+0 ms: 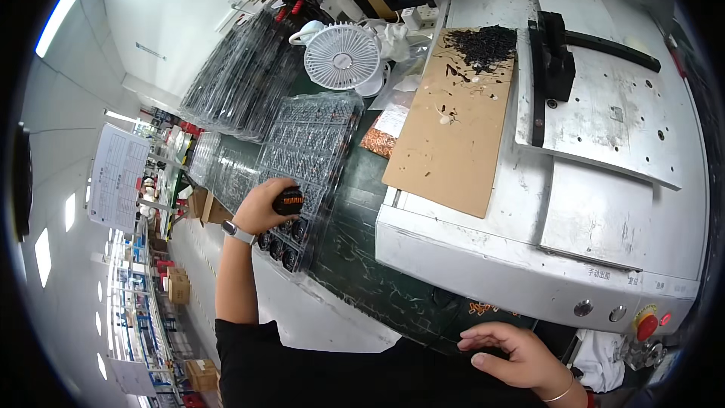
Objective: Operate an automated placement machine and manually assemble small electronic components into a housing.
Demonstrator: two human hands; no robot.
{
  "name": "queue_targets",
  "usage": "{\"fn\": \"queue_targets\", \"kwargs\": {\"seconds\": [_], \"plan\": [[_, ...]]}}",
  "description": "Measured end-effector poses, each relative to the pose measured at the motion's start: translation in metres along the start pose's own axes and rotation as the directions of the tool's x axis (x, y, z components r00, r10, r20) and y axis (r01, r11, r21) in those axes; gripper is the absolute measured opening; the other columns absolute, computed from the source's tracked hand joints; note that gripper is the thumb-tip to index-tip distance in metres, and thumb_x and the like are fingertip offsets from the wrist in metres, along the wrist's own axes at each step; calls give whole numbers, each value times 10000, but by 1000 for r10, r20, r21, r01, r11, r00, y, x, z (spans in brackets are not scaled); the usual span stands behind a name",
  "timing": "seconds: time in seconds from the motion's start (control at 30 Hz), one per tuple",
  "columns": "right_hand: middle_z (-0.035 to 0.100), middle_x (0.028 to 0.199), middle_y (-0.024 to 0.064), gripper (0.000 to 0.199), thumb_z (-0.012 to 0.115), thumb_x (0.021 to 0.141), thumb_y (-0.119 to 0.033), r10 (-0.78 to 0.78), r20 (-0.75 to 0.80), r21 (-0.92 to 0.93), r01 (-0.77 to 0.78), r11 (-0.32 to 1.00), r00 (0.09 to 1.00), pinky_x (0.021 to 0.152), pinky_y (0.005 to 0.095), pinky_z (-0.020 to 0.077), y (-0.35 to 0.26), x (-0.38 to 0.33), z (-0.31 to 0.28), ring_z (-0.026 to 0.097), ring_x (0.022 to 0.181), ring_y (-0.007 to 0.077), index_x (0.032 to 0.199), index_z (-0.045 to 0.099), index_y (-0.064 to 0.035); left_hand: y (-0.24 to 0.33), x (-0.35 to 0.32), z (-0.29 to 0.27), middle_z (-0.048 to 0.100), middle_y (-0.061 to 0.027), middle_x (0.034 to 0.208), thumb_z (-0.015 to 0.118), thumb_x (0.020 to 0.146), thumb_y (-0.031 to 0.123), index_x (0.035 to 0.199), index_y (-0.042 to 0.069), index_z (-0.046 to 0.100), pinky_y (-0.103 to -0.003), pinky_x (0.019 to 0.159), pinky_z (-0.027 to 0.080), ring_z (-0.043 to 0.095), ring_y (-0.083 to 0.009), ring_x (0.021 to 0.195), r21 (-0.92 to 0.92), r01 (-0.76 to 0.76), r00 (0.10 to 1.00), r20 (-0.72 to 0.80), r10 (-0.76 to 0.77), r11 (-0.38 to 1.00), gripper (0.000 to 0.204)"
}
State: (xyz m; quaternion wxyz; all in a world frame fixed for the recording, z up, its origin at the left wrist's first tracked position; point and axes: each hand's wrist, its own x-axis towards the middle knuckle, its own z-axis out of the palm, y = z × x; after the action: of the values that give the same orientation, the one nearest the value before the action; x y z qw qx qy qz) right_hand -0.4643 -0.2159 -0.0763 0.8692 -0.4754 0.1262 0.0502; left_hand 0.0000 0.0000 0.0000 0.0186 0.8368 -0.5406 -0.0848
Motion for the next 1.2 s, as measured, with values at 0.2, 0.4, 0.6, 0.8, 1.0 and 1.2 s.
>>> {"fn": "queue_targets", "kwargs": {"seconds": [0.2,0.4,0.6,0.8,1.0,1.2], "plan": [[635,1138,138,320,594,917,-19,83,-75,61,-78,995,994,943,299,489,-5,8,-5,611,1084,182,1227,544,39,-12,25,-5,643,-131,1069,848,612,151,1140,79,584,-414,869,504,604,-353,1011,10,-76,974,217,72,997,594],[644,1137,160,325,572,911,-20,103,-86,69,-98,993,991,893,286,484,-3,10,-3,618,1079,214,1230,544,33,-50,24,-13,643,-140,1078,845,606,154,1157,73,580,-419,881,503,605,-355,1017,98,-50,975,219,28,994,616],[647,1122,145,312,561,926,-53,129,-133,45,-124,991,983,884,285,476,0,14,-6,618,1060,200,1227,547,29,-68,21,0,645,-143,1074,842,610,156,1161,69,576,-418,884,502,609,-354,1015,95,-39,979,202,19,995,618],[651,1107,135,293,551,925,-51,156,-141,46,-151,988,978,894,286,471,1,19,-4,619,1045,193,1208,560,25,-78,25,-9,644,-146,1056,846,601,155,1160,66,577,-416,873,505,613,-353,1000,106,27,980,193,-47,994,628],[651,1092,128,276,545,924,-38,155,-160,48,-149,988,975,906,294,468,5,20,-3,619,1041,193,1192,564,27,-105,27,-7,643,-144,1065,864,593,201,1178,72,571,-414,895,493,607,-352,1016,198,-45,968,252,-6,979,667],[652,1091,124,267,544,927,-38,158,-171,54,-151,987,973,921,300,468,9,23,-4,620,1038,193,1185,567,30,-120,30,-5,640,-141,1092,876,576,219,1194,72,563,-421,905,485,600,-354,1036,193,-71,955,298,10,979,708]]}}
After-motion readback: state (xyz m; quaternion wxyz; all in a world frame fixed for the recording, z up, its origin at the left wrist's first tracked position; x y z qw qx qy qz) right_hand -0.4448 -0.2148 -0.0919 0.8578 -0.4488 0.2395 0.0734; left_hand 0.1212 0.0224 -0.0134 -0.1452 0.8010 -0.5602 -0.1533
